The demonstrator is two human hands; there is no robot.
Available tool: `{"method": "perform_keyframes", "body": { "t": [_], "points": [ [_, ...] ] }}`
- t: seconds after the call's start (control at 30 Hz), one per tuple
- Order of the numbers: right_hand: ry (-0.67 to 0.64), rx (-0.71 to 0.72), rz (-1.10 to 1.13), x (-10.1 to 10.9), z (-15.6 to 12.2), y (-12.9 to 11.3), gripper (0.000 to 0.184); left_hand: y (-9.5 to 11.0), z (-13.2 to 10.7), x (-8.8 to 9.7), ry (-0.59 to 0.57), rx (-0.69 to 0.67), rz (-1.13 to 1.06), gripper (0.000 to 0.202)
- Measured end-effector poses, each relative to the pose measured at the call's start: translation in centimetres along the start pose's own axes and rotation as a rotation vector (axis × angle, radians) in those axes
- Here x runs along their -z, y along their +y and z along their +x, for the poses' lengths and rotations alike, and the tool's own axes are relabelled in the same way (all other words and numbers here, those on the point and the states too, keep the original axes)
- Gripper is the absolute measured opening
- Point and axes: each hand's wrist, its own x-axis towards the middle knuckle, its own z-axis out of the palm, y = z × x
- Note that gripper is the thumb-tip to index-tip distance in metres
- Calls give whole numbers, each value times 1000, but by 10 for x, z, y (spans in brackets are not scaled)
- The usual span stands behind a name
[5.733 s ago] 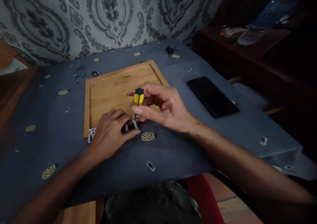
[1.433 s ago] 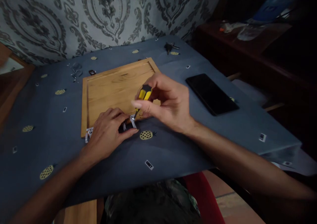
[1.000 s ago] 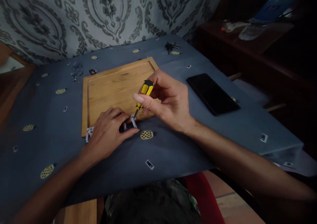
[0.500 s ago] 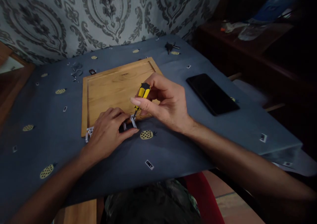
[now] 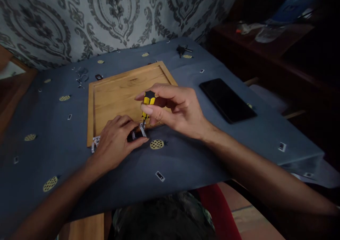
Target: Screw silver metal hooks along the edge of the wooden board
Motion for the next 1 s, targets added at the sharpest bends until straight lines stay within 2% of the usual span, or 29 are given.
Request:
{"method": "perform_keyframes", "body": {
  "t": [0.13, 0.23, 0.47, 0.67, 0.8, 1.0],
  "points": [
    [37, 46, -3, -1, 0, 3, 41, 0, 0, 0, 10, -9, -1, 27],
    [49, 24, -15, -2, -1, 3, 43, -1, -1, -1, 30, -17, -4, 32],
    [47, 27, -3, -4, -2, 1, 34, -2, -1, -1, 4, 2, -9, 26],
    [261, 55, -68, -5, -3, -5, 30, -1, -1, 0, -7, -1, 7, 27],
    [213, 22, -93, -5, -2, -3, 36, -2, -1, 0, 0, -6, 1, 27],
    [148, 7, -88, -5, -3, 3, 32, -1, -1, -1, 11, -4, -5, 26]
  ]
}}
